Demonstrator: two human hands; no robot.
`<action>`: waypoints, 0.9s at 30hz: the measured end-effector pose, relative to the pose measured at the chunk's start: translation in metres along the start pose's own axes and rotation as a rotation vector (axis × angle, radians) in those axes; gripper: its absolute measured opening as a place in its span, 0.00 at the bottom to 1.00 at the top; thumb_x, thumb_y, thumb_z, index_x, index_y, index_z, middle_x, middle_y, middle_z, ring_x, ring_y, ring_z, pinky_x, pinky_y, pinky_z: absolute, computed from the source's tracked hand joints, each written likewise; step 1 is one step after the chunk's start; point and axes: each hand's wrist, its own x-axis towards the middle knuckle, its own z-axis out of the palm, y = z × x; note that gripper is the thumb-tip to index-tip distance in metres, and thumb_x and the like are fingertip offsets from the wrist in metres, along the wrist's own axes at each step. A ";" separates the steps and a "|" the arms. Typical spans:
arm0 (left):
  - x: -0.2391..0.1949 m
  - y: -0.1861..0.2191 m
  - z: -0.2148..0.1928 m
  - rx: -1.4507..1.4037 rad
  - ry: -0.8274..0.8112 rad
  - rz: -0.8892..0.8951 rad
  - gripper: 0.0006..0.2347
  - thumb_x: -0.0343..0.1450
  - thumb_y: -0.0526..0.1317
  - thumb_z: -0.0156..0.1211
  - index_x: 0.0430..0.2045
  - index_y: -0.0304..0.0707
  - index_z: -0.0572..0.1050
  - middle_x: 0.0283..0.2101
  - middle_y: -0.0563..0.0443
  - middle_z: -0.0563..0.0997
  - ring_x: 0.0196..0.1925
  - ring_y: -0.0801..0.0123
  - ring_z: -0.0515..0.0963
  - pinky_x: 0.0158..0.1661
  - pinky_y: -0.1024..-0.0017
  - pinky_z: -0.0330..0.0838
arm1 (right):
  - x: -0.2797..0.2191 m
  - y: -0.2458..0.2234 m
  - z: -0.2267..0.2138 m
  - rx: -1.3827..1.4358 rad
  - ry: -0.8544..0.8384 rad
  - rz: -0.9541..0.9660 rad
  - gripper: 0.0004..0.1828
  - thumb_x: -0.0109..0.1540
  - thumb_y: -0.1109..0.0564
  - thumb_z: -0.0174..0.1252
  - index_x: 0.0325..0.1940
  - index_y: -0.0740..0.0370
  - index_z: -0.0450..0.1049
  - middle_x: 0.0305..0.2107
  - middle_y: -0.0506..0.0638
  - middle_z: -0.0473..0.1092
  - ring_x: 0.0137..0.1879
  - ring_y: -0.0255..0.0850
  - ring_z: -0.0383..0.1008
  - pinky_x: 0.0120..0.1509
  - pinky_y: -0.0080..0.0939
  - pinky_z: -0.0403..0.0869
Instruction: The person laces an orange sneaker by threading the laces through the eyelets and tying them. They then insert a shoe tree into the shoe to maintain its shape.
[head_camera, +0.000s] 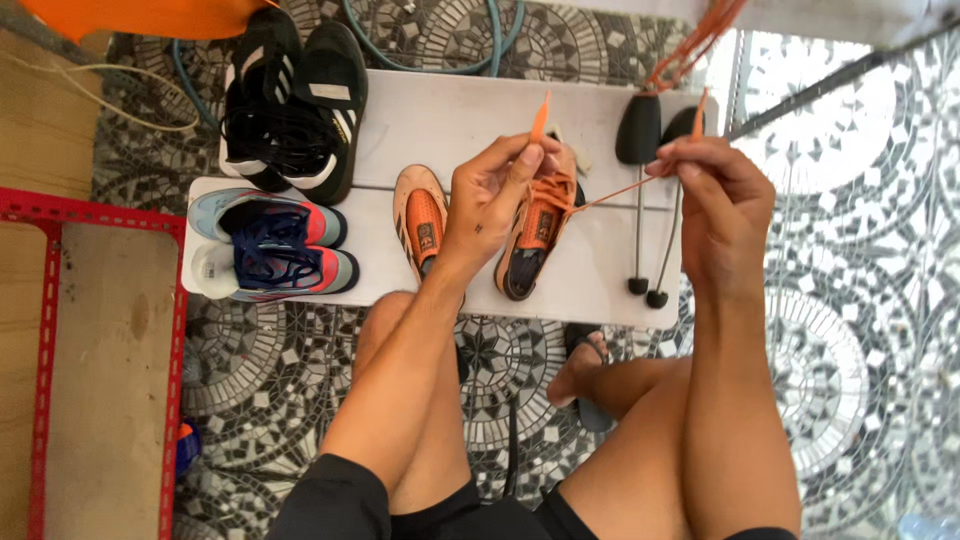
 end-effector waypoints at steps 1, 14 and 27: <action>-0.001 -0.005 0.000 -0.001 -0.012 -0.010 0.10 0.80 0.42 0.57 0.45 0.36 0.81 0.37 0.47 0.84 0.41 0.73 0.82 0.49 0.71 0.80 | -0.003 0.001 0.005 -0.001 0.015 0.002 0.08 0.70 0.65 0.52 0.51 0.72 0.72 0.46 0.65 0.71 0.53 0.54 0.79 0.64 0.47 0.75; 0.004 -0.012 0.008 0.159 -0.123 -0.071 0.07 0.76 0.40 0.64 0.43 0.36 0.83 0.37 0.48 0.82 0.47 0.75 0.79 0.56 0.64 0.75 | -0.013 0.008 -0.007 -0.861 -0.170 0.274 0.09 0.66 0.60 0.62 0.49 0.61 0.82 0.45 0.59 0.72 0.44 0.56 0.78 0.53 0.54 0.72; 0.014 -0.043 0.004 0.361 -0.133 -0.119 0.09 0.74 0.51 0.67 0.42 0.54 0.84 0.48 0.54 0.78 0.59 0.65 0.73 0.65 0.57 0.61 | 0.018 0.040 0.028 -0.349 -0.356 0.304 0.06 0.67 0.60 0.63 0.47 0.65 0.81 0.36 0.55 0.70 0.42 0.44 0.74 0.53 0.50 0.76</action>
